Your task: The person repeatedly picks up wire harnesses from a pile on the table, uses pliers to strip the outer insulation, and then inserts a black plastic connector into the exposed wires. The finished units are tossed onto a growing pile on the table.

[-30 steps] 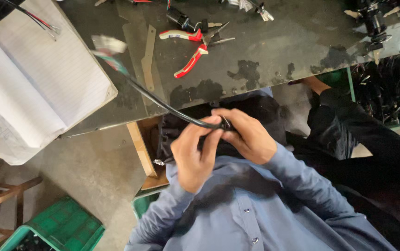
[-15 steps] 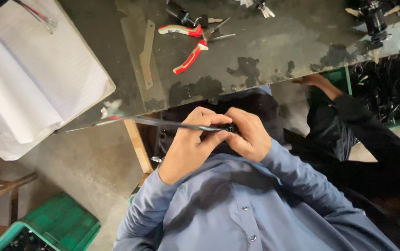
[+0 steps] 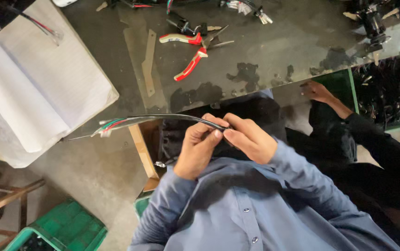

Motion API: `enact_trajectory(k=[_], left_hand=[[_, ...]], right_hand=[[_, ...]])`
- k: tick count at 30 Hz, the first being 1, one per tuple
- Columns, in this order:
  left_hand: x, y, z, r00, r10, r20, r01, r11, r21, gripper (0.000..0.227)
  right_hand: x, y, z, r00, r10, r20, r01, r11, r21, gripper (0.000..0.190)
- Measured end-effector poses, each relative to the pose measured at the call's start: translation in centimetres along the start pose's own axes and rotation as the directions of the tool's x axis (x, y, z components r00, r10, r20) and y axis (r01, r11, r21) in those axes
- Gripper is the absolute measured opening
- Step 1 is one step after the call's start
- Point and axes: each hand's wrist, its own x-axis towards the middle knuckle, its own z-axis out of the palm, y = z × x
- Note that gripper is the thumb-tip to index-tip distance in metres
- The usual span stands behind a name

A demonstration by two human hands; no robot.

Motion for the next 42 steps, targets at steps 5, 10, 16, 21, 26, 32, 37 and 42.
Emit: enact_trajectory(k=[5, 10, 16, 21, 26, 32, 37, 42], left_hand=[[1.3, 0.6, 1.4, 1.000, 0.015, 0.025, -0.025, 0.896, 0.443, 0.017], [9.0, 6.1, -1.8, 0.872, 0.458, 0.169, -0.288, 0.202, 0.936, 0.057], [10.6, 6.4, -2.6, 0.826, 0.529, 0.196, -0.064, -0.256, 0.964, 0.045], [1.0, 4.2, -0.9, 0.949, 0.252, -0.190, 0.023, 0.547, 0.837, 0.021], [-1.4, 0.3, 1.2, 0.997, -0.039, -0.060, 0.070, 0.720, 0.691, 0.017], [2.6, 1.5, 1.1, 0.966, 0.162, 0.201, -0.258, 0.578, 0.774, 0.020], [1.1, 1.2, 0.2, 1.000, -0.004, 0.021, -0.015, 0.584, 0.812, 0.024], [-0.5, -2.2, -0.5, 0.986, 0.122, -0.114, 0.064, 0.354, 0.933, 0.023]], right_hand=[[-1.3, 1.9, 0.6, 0.983, -0.053, -0.178, 0.087, 0.978, 0.190, 0.037], [-1.2, 3.3, -1.8, 0.935, -0.132, -0.330, 0.183, 0.975, 0.129, 0.038], [0.3, 3.3, -2.7, 0.915, -0.148, -0.376, 0.046, 0.963, -0.267, 0.036], [-1.8, 1.3, -2.9, 0.978, 0.019, -0.210, 0.002, 0.995, 0.098, 0.032], [-2.0, -1.9, -2.6, 0.994, 0.100, -0.052, -0.083, 0.959, 0.270, 0.043], [-1.9, -4.0, -2.7, 0.979, 0.188, 0.073, -0.198, 0.962, 0.186, 0.049], [-1.1, -0.9, -1.7, 0.970, -0.197, -0.141, 0.174, 0.972, -0.158, 0.049], [0.6, 1.7, -1.1, 0.936, -0.300, -0.183, 0.128, 0.775, -0.618, 0.038]])
